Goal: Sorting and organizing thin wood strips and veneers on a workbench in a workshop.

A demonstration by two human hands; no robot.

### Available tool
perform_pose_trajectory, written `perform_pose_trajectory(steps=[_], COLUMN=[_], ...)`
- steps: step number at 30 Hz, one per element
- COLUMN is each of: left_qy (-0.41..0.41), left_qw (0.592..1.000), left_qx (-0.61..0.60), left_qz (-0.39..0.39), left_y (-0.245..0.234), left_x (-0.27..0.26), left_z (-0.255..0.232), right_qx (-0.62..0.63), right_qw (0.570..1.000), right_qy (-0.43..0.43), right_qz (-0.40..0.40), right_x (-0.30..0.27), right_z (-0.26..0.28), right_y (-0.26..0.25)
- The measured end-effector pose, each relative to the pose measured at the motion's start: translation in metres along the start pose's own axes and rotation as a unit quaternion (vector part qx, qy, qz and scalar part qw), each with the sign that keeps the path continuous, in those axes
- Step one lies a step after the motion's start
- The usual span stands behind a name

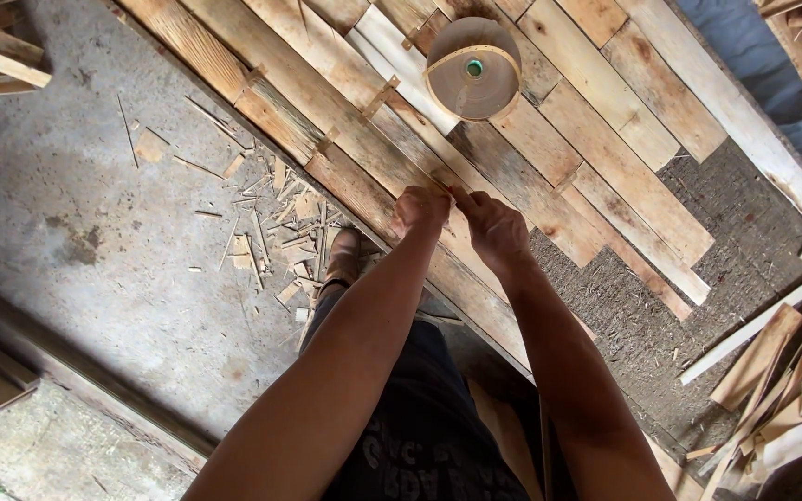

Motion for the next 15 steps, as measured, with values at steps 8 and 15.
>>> perform_pose_trajectory(steps=[8, 15], left_qy=[-0.014, -0.074], left_qw=[1.0, 0.988], left_qx=[0.013, -0.133], left_qz=[0.008, 0.037], left_y=[-0.005, 0.014], left_x=[-0.012, 0.001], left_z=[0.007, 0.004], right_qx=[-0.055, -0.112], right_qw=[0.998, 0.992], right_qy=[-0.026, -0.003], right_qz=[0.016, 0.063], right_x=[-0.005, -0.004], right_z=[-0.005, 0.006], right_y=[0.02, 0.029])
Point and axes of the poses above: each hand's wrist, its own x-axis towards the middle knuckle, its own y-axis out of the palm, z = x × y, the point moved 3 cm from there along x, towards the middle knuckle, and after that the axes turned 9 degrees about -y, right-handed, at the moved point
